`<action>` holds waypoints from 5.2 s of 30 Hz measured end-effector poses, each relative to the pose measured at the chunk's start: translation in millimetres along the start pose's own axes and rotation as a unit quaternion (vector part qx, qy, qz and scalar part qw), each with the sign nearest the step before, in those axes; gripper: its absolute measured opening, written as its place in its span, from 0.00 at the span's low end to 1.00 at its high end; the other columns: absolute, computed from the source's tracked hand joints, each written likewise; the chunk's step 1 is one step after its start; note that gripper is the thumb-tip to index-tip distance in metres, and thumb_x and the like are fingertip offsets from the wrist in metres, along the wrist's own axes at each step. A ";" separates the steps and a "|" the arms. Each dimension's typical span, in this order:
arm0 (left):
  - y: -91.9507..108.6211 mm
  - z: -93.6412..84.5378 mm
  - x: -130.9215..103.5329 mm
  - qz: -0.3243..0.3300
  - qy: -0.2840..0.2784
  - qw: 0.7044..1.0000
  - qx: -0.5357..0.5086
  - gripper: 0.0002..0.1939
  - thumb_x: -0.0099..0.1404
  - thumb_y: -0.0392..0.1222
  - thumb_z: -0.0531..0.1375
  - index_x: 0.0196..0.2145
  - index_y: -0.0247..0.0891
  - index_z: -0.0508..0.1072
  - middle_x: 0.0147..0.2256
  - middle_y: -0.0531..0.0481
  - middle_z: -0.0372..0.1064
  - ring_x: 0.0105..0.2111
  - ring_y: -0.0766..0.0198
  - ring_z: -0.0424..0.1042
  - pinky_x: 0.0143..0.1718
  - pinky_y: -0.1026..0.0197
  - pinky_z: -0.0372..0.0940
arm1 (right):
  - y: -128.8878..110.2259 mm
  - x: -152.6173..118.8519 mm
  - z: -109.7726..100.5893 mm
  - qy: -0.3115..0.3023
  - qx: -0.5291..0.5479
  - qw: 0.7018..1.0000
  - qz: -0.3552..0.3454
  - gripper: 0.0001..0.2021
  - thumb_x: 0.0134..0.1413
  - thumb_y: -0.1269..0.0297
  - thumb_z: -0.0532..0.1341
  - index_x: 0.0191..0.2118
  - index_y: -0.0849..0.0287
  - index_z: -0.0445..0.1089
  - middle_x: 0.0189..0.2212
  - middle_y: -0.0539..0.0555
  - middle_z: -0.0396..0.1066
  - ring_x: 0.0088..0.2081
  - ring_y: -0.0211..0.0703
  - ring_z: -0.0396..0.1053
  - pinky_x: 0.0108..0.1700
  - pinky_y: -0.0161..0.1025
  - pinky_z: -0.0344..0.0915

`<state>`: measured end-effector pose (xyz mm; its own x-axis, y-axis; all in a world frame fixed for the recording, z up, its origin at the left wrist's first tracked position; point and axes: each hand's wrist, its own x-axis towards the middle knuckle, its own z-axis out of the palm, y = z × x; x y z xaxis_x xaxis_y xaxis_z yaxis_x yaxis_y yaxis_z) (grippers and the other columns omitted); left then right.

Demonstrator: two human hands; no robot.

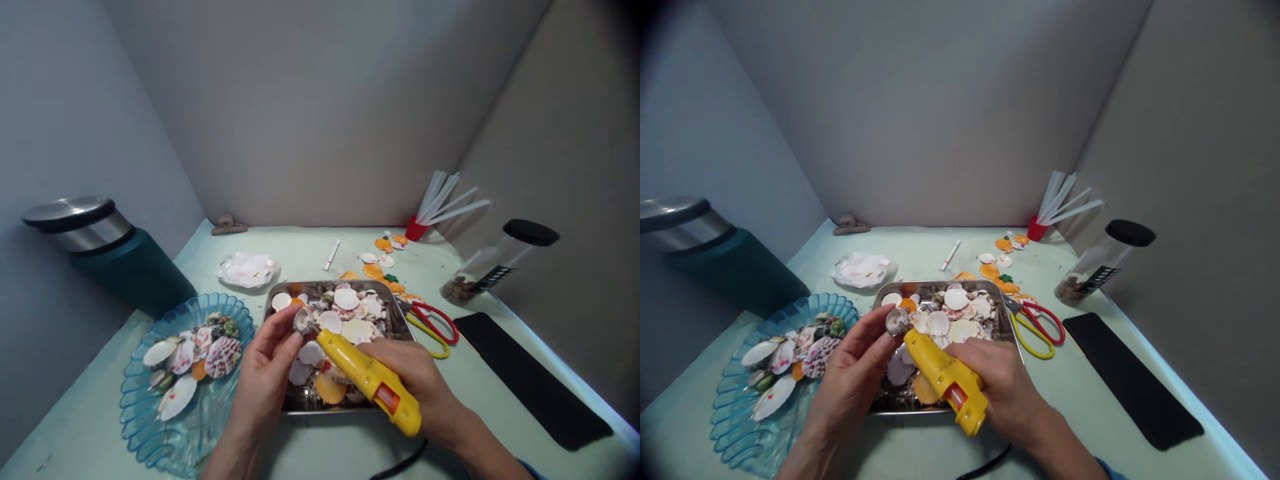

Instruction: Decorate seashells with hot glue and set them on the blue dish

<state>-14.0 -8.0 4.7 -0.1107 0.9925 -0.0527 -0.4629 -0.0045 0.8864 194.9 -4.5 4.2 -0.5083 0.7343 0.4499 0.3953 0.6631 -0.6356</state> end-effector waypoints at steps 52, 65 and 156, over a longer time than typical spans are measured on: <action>4.7 -3.7 6.4 -0.019 0.017 0.996 -0.090 0.19 0.52 0.37 0.69 0.44 0.38 0.77 0.43 0.46 0.75 0.40 0.59 0.75 0.49 0.57 0.68 | -2.3 2.6 -5.0 0.077 0.013 0.996 -0.038 0.11 0.62 0.57 0.56 0.41 0.58 0.70 0.27 0.53 0.74 0.27 0.44 0.72 0.27 0.36 0.65; 9.3 -8.0 5.9 -0.020 -0.026 0.994 -0.102 0.16 0.55 0.39 0.68 0.43 0.35 0.77 0.36 0.47 0.76 0.28 0.67 0.73 0.36 0.63 0.70 | 7.1 -5.3 1.3 0.098 -0.027 0.994 0.032 0.09 0.55 0.68 0.59 0.41 0.60 0.73 0.38 0.57 0.78 0.34 0.48 0.76 0.36 0.38 0.71; 6.1 53.6 20.0 -0.124 0.032 0.985 -0.120 0.07 0.60 0.28 0.61 0.38 0.31 0.71 0.27 0.48 0.72 0.26 0.66 0.72 0.32 0.63 0.68 | 27.1 -3.1 -17.2 0.101 0.182 0.963 0.171 0.15 0.52 0.51 0.64 0.38 0.58 0.74 0.23 0.51 0.71 0.24 0.42 0.68 0.25 0.35 0.67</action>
<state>28.1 18.4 33.7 -0.0196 0.9571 -0.2893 -0.6761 0.2004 0.7090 220.4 13.7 -3.6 -0.2225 0.9383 0.2648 0.1998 0.3097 -0.9296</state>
